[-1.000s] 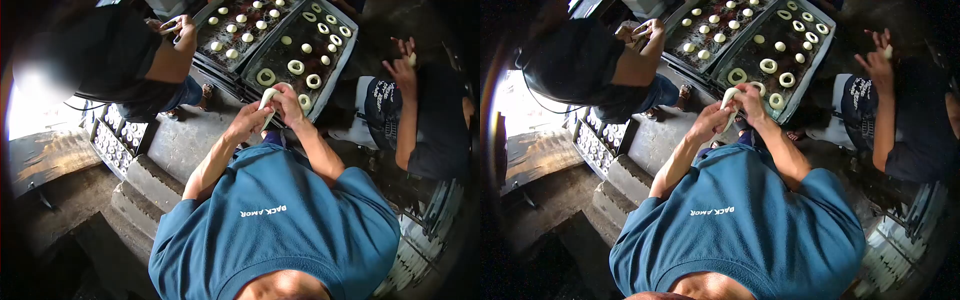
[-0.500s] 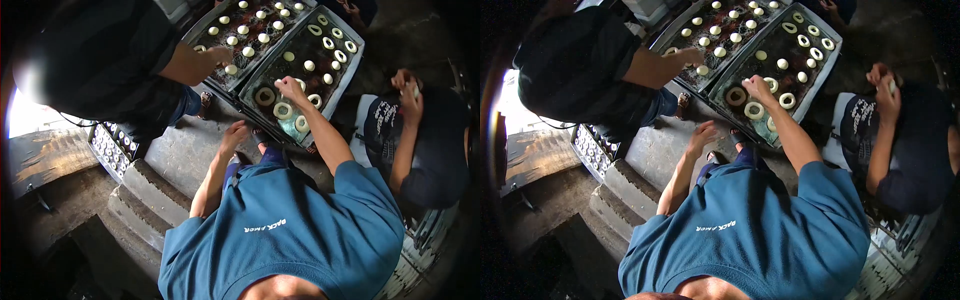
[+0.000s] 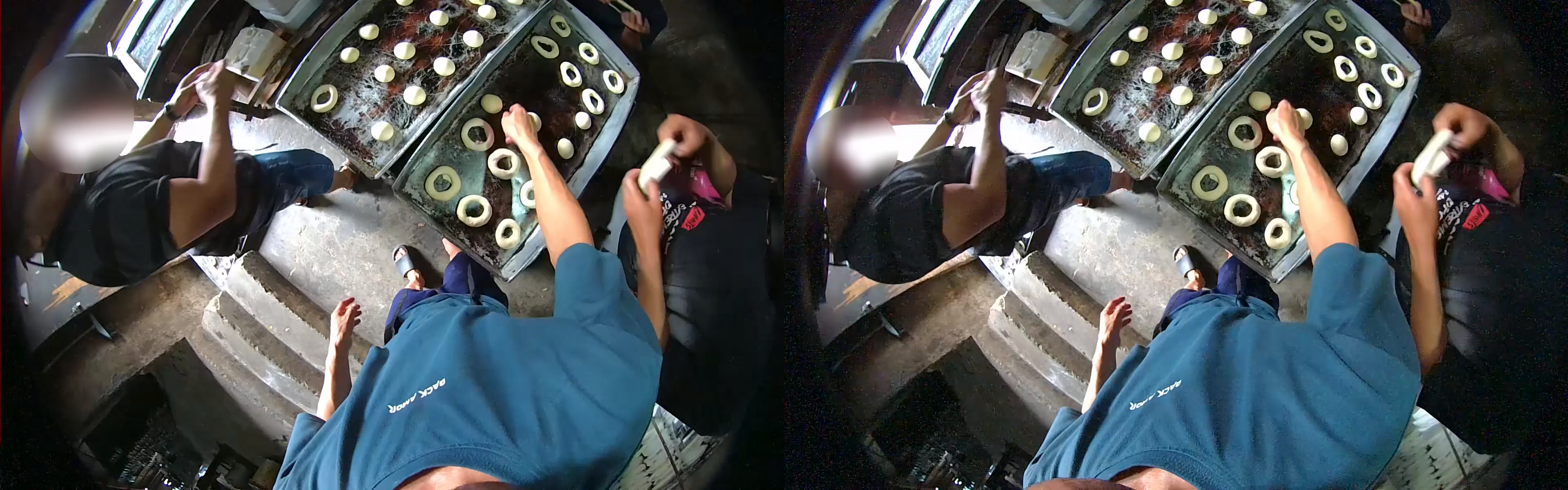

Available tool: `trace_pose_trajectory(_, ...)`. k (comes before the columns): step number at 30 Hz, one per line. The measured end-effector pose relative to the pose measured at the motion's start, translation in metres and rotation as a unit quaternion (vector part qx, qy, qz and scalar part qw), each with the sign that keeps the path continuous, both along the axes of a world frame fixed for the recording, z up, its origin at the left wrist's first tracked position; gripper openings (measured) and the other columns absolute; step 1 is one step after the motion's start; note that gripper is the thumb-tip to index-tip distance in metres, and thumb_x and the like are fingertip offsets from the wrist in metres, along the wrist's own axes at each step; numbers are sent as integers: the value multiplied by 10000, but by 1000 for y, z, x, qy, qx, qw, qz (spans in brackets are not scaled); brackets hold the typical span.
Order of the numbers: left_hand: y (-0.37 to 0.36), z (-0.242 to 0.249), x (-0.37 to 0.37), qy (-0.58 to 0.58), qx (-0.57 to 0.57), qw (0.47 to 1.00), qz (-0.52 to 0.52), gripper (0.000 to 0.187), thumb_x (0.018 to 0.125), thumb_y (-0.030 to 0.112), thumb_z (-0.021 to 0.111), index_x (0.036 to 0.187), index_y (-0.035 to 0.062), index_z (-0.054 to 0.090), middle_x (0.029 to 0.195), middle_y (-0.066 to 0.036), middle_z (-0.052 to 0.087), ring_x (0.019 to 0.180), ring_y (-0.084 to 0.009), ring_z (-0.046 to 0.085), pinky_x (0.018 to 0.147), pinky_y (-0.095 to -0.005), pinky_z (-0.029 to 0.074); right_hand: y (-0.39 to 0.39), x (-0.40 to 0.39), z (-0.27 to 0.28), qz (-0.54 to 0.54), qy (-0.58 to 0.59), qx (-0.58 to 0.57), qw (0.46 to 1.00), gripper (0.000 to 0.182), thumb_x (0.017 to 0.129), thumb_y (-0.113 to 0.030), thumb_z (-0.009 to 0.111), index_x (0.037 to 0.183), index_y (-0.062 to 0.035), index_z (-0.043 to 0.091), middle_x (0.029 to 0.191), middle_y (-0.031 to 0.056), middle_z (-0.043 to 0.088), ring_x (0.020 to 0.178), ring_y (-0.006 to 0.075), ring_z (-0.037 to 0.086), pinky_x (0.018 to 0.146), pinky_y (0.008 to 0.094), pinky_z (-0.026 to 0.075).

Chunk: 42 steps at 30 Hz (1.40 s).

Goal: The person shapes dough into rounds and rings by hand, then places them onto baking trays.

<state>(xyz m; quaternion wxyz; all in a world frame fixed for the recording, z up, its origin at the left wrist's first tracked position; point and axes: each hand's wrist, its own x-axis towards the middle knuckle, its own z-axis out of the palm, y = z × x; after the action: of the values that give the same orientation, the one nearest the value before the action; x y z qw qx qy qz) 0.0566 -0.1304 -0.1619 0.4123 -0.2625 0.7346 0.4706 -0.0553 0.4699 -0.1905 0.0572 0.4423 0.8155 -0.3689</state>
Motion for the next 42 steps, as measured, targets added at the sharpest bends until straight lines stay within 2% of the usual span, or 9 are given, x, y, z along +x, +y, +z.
trace_pose_trajectory(5, 68, 26, -20, 35, 25, 992, -120, 437, 879, 282, 565, 1244, 51, 498, 1063, -94, 618, 957, -177, 584, 811, -300, 466, 17, -34, -53, 50, 77, 262, 961, 341, 835, -255, 505, 885, 63, 616, 796, 243, 640, 767, 365, 641, 761, 436, 511)
trace_pose_trajectory(10, 144, 35, -67, 191, 94, 953, -216, 377, 898, 220, 534, 1208, 6, 521, 1048, -115, 623, 980, -173, 575, 845, -273, 447, -45, -21, 8, 10, 138, 41, 989, 264, 765, -233, 605, 926, -56, 494, 873, 193, 624, 861, 371, 610, 747, 415, 478)
trace_pose_trajectory(19, 241, 97, -96, 209, 338, 902, -171, 447, 886, 159, 553, 1287, 4, 431, 1024, -104, 611, 928, -151, 561, 796, -256, 458, -222, 98, 135, -74, 305, -511, 800, 263, 820, -125, 620, 1047, -11, 553, 928, 42, 606, 815, 97, 568, 695, 238, 470)
trace_pose_trajectory(29, 203, 131, -52, 274, 345, 873, -210, 502, 736, -36, 505, 1230, 6, 428, 971, -79, 577, 846, -128, 555, 745, -254, 453, -267, 119, 172, 49, 335, -288, 896, 339, 691, -77, 623, 1000, 5, 512, 818, 97, 601, 710, 168, 595, 629, 285, 476)
trace_pose_trajectory(32, 186, 151, -67, 222, 458, 857, -81, 551, 676, -110, 447, 1219, -14, 432, 925, -87, 582, 812, -151, 569, 735, -270, 462, -290, 124, 180, 144, 283, -46, 947, 289, 752, -172, 597, 974, -10, 507, 798, 204, 594, 758, 359, 607, 684, 393, 485)
trace_pose_trajectory(33, 184, 153, -70, 183, 531, 827, 8, 554, 654, -105, 464, 1201, -16, 449, 863, -72, 588, 750, -154, 569, 687, -260, 462, -294, 129, 170, 176, 268, -13, 947, 271, 762, -156, 597, 973, -12, 508, 769, 174, 609, 726, 297, 623, 664, 371, 488)
trace_pose_trajectory(35, 172, 159, -69, 116, 578, 807, 48, 472, 689, -76, 498, 1157, -17, 482, 818, -64, 587, 703, -153, 565, 673, -262, 463, -289, 131, 165, 164, 253, -132, 944, 273, 763, -138, 607, 975, -4, 499, 758, 140, 620, 689, 227, 624, 644, 340, 490)
trace_pose_trajectory(38, 158, 160, -55, 63, 433, 863, -252, 235, 829, 35, 507, 1054, -30, 525, 773, -72, 577, 690, -178, 564, 721, -312, 464, -280, 125, 196, -62, 373, -458, 804, 195, 754, -9, 567, 945, -9, 524, 765, 47, 584, 635, 116, 556, 618, 245, 472)
trace_pose_trajectory(42, 156, 161, -85, 83, 567, 819, -33, 122, 856, 45, 492, 948, -25, 533, 763, -91, 581, 732, -186, 582, 752, -334, 473, -307, 141, 182, -14, 319, -536, 781, 154, 810, -102, 628, 917, -20, 554, 790, 28, 572, 634, 86, 538, 575, 203, 442)
